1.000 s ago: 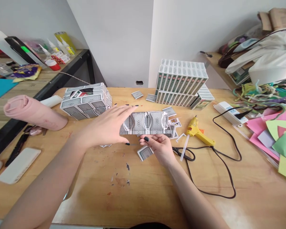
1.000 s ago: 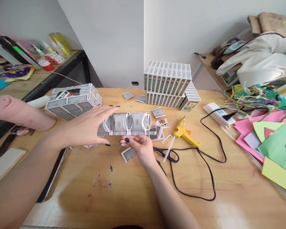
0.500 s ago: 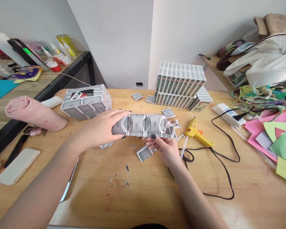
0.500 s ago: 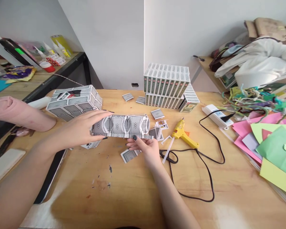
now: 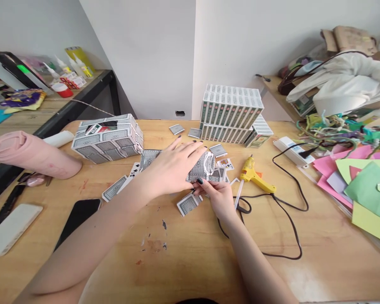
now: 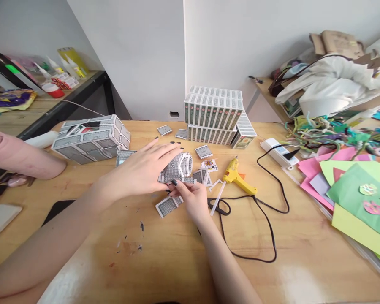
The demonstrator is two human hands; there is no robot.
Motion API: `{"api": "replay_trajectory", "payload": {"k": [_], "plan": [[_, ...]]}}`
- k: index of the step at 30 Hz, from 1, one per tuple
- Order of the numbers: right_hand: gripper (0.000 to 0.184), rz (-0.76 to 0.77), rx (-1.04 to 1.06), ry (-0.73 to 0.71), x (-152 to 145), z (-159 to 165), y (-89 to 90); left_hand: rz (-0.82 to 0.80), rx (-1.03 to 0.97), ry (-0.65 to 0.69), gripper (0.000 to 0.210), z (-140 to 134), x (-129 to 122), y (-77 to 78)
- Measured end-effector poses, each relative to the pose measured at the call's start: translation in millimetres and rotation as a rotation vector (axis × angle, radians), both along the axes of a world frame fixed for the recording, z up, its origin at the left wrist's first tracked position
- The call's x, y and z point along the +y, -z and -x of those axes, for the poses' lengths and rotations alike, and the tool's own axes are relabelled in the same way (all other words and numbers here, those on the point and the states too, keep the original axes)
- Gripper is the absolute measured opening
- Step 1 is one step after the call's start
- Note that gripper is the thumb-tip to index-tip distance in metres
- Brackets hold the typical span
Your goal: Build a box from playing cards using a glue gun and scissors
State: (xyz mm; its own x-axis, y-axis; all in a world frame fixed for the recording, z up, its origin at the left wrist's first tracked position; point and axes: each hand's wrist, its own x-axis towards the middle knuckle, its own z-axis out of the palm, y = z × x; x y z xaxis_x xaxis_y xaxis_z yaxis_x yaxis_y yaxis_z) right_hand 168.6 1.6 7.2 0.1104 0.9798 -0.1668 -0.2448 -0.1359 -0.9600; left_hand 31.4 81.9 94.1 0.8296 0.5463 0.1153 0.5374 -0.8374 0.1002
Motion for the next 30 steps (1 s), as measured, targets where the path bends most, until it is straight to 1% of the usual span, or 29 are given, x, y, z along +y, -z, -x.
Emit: {"api": "replay_trajectory", "payload": {"k": [5,9,12,14,16,17,18,19,21,22,23,25,27,28,30], "plan": [[0.028,-0.004,-0.049,0.042,2.4,-3.0,5.9,0.044,-0.032,-0.018,0.063,-2.3,4.7,-1.7],[0.029,0.003,-0.079,0.047,3.6,-2.6,7.7,0.047,-0.038,-0.041,0.064,-3.2,1.7,-1.5],[0.026,-0.011,-0.071,0.048,2.7,-1.7,4.0,0.036,-0.054,-0.047,0.063,-2.0,0.1,-1.5],[0.020,-0.017,-0.072,-0.005,0.1,-4.3,-2.5,0.031,-0.062,-0.059,0.063,2.6,1.0,-2.2],[0.024,-0.003,-0.137,-0.107,-4.3,-13.0,-11.7,0.026,-0.071,-0.094,0.065,11.2,4.3,-4.1],[0.028,0.009,-0.211,-0.142,-6.9,-20.3,-16.4,0.023,-0.077,-0.121,0.066,16.5,6.6,-5.4],[0.030,0.027,-0.308,-0.131,-9.4,-29.8,-20.6,0.025,-0.076,-0.147,0.068,22.0,9.3,-6.8],[0.029,0.034,-0.428,-0.039,-11.6,-41.1,-23.8,0.028,-0.074,-0.167,0.069,27.1,12.0,-8.2],[0.025,0.027,-0.715,0.234,-14.3,-67.7,-25.3,0.047,-0.066,-0.188,0.070,34.5,16.9,-10.1],[0.027,0.060,-0.876,0.334,-14.6,-81.6,-23.2,0.057,-0.060,-0.186,0.070,36.1,18.9,-10.3],[0.033,0.118,-1.040,0.375,-14.2,-94.9,-19.3,0.068,-0.054,-0.175,0.070,36.2,20.4,-10.1],[0.048,0.219,-1.292,0.297,-11.6,-117.0,-7.5,0.086,-0.040,-0.142,0.068,33.2,22.5,-8.4],[0.059,0.272,-1.434,0.154,-7.7,-130.8,5.8,0.092,-0.032,-0.120,0.067,28.5,24.1,-6.6],[0.059,0.275,-1.484,0.105,-5.5,-134.6,11.7,0.093,-0.029,-0.115,0.067,26.6,25.0,-6.2],[0.055,0.303,-1.559,0.094,-1.4,-137.9,20.2,0.095,-0.023,-0.105,0.068,24.8,27.2,-6.8]]}}
